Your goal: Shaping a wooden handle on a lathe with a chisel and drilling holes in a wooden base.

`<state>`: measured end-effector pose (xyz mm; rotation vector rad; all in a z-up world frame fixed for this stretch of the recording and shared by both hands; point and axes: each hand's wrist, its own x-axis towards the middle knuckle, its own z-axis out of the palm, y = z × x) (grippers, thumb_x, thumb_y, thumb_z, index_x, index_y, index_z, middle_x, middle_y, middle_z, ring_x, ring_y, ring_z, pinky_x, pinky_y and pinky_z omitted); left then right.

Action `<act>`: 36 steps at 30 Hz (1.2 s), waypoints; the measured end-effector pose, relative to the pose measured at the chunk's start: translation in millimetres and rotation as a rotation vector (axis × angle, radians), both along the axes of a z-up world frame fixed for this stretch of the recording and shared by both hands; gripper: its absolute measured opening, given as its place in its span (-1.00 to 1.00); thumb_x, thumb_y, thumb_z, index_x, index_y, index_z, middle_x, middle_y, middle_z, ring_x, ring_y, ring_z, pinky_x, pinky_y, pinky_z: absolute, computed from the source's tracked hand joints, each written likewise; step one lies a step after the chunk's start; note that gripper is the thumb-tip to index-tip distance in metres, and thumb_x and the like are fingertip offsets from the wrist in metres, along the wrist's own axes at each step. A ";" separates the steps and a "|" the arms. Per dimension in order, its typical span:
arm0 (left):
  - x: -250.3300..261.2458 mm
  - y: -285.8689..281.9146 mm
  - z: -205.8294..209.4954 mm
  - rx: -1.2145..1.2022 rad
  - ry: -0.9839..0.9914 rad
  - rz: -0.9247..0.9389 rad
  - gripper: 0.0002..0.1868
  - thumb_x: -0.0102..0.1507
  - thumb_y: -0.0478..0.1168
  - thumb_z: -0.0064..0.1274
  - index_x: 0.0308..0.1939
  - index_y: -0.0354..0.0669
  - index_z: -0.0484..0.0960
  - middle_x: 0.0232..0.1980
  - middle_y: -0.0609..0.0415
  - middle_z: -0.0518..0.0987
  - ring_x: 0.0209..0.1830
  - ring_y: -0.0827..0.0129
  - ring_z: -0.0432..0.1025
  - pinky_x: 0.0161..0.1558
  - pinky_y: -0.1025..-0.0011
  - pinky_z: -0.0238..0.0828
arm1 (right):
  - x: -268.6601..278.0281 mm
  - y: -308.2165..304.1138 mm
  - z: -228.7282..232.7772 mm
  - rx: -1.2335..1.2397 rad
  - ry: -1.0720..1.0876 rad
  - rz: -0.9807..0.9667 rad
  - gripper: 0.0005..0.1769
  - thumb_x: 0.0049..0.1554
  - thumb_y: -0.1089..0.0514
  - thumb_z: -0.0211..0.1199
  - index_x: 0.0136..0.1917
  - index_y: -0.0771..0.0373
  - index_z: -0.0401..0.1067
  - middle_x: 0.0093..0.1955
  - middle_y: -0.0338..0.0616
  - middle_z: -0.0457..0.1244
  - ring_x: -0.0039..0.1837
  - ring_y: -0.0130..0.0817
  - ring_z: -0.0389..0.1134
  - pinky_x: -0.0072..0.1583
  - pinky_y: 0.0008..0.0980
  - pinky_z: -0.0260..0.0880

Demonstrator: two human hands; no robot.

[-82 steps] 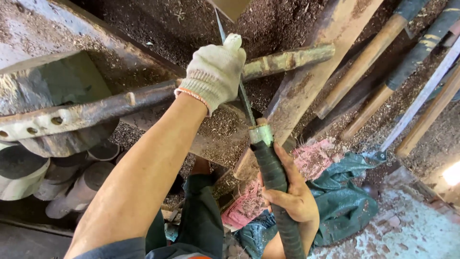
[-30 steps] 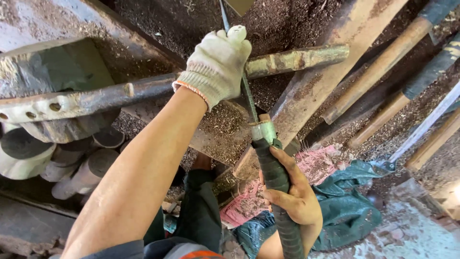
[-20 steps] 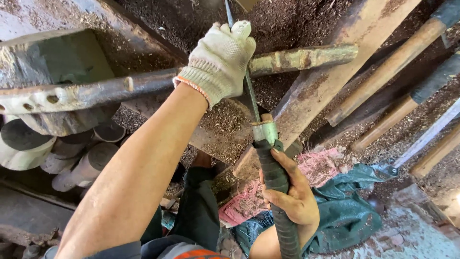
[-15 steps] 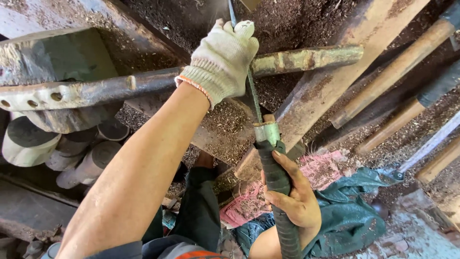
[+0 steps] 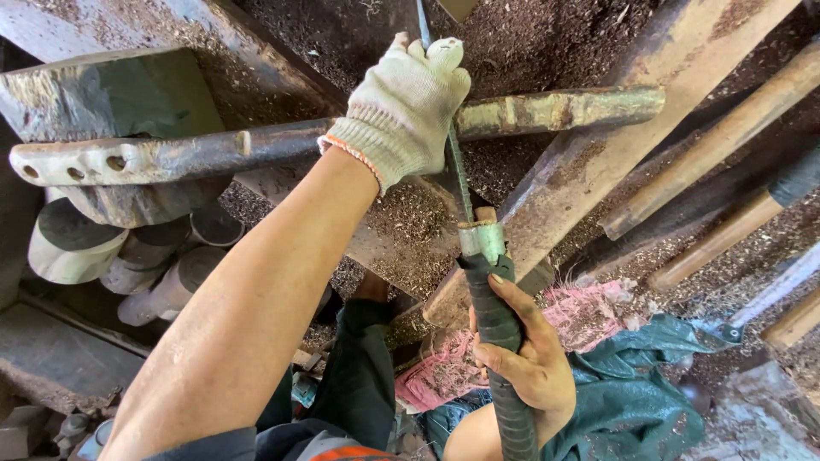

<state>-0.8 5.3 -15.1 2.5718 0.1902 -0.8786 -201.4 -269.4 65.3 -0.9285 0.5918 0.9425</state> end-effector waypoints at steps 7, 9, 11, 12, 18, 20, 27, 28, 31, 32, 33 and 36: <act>-10.5 3.9 -4.8 0.001 -0.095 -0.115 -0.77 0.23 -0.11 0.03 -0.12 -0.05 0.38 -0.10 -0.22 0.51 -0.01 -0.28 0.43 0.38 0.01 0.16 | -2.4 -3.5 -4.8 0.021 0.001 0.002 -0.10 -0.04 0.51 0.30 0.56 0.25 0.20 0.17 0.11 0.26 0.01 -0.30 0.33 0.06 -0.33 0.40; -13.1 4.7 -6.6 -0.025 -0.118 -0.085 -0.81 0.28 -0.13 0.02 -0.11 -0.03 0.38 -0.08 -0.18 0.52 0.01 -0.24 0.45 0.44 0.01 0.13 | -4.0 -5.1 -6.4 0.030 -0.004 0.004 -0.10 -0.03 0.51 0.30 0.56 0.24 0.19 0.16 0.09 0.26 0.01 -0.30 0.33 0.07 -0.32 0.40; -12.9 4.3 -5.4 -0.024 -0.123 -0.097 -0.78 0.26 -0.14 0.05 -0.10 -0.05 0.37 -0.08 -0.20 0.51 0.01 -0.26 0.45 0.44 0.01 0.13 | -5.2 -7.1 -8.4 0.031 0.001 0.004 -0.10 -0.03 0.51 0.30 0.56 0.24 0.19 0.17 0.09 0.26 0.02 -0.30 0.33 0.07 -0.32 0.40; -12.8 4.6 -4.7 -0.022 -0.128 -0.110 -0.74 0.23 -0.15 0.07 -0.09 -0.06 0.36 -0.08 -0.21 0.51 0.02 -0.27 0.44 0.44 0.01 0.14 | -5.7 -7.7 -9.3 0.031 0.006 0.005 -0.10 -0.02 0.50 0.30 0.56 0.24 0.19 0.17 0.09 0.26 0.03 -0.30 0.33 0.08 -0.33 0.39; 5.0 2.7 20.7 0.007 0.059 -0.174 -0.59 0.11 -0.15 0.19 -0.05 -0.07 0.36 0.03 -0.28 0.45 0.15 -0.32 0.35 0.38 0.06 0.15 | -0.3 -13.5 -12.6 -0.036 -0.116 0.160 -0.07 -0.02 0.48 0.32 0.58 0.26 0.13 0.18 0.07 0.28 0.06 -0.32 0.33 0.07 -0.37 0.40; 12.7 2.1 30.5 0.050 0.130 -0.266 -0.52 0.08 -0.16 0.22 0.00 -0.05 0.35 0.12 -0.30 0.40 0.24 -0.31 0.29 0.41 0.08 0.11 | 7.7 -9.7 -5.3 -0.048 -0.137 0.177 -0.07 -0.02 0.49 0.33 0.58 0.26 0.13 0.17 0.05 0.27 0.06 -0.33 0.33 0.08 -0.38 0.39; 13.7 2.4 22.2 0.095 0.257 -0.311 -0.49 0.15 -0.17 0.22 0.13 -0.13 0.39 0.29 -0.38 0.33 0.41 -0.28 0.19 0.51 0.12 -0.06 | 5.3 0.8 -2.4 0.007 -0.146 0.033 -0.08 -0.01 0.47 0.34 0.59 0.28 0.14 0.14 0.10 0.29 0.04 -0.32 0.34 0.08 -0.37 0.41; 12.8 2.3 23.3 0.096 0.259 -0.308 -0.49 0.15 -0.17 0.22 0.13 -0.13 0.39 0.29 -0.38 0.33 0.41 -0.28 0.19 0.51 0.12 -0.06 | 5.3 -1.7 -3.2 0.009 -0.145 0.035 -0.08 -0.01 0.47 0.34 0.59 0.28 0.14 0.14 0.10 0.29 0.04 -0.32 0.34 0.08 -0.37 0.41; 10.9 5.7 26.7 0.054 0.129 -0.307 -0.55 0.14 -0.18 0.23 0.05 -0.22 0.45 0.26 -0.36 0.37 0.40 -0.25 0.23 0.52 0.07 -0.02 | 2.7 -3.0 -9.7 -0.045 -0.031 0.062 -0.04 -0.09 0.47 0.34 0.56 0.24 0.15 0.13 0.13 0.30 -0.03 -0.31 0.36 -0.01 -0.37 0.42; 14.6 5.0 27.2 0.087 0.155 -0.390 -0.55 0.09 -0.19 0.27 -0.02 -0.23 0.47 0.22 -0.35 0.37 0.40 -0.27 0.24 0.52 0.03 -0.04 | 2.7 -2.0 -10.2 -0.024 -0.034 0.052 -0.04 -0.08 0.47 0.34 0.56 0.25 0.15 0.13 0.13 0.30 -0.03 -0.30 0.36 -0.01 -0.36 0.42; 19.4 1.1 26.9 0.112 0.174 -0.473 -0.56 0.03 -0.21 0.30 -0.09 -0.25 0.49 0.19 -0.34 0.38 0.39 -0.29 0.24 0.51 0.00 -0.05 | 3.8 -3.7 -10.1 -0.013 -0.042 0.043 -0.05 -0.08 0.47 0.34 0.56 0.25 0.16 0.14 0.12 0.29 -0.02 -0.30 0.35 -0.01 -0.35 0.42; 15.0 -0.7 30.8 0.140 0.183 -0.439 -0.49 -0.07 -0.22 0.33 -0.12 -0.24 0.45 0.12 -0.39 0.38 0.33 -0.38 0.23 0.42 0.01 0.04 | 0.2 -1.7 -8.5 0.019 -0.075 -0.009 -0.10 -0.01 0.48 0.33 0.57 0.30 0.19 0.16 0.14 0.28 0.05 -0.30 0.33 0.08 -0.36 0.39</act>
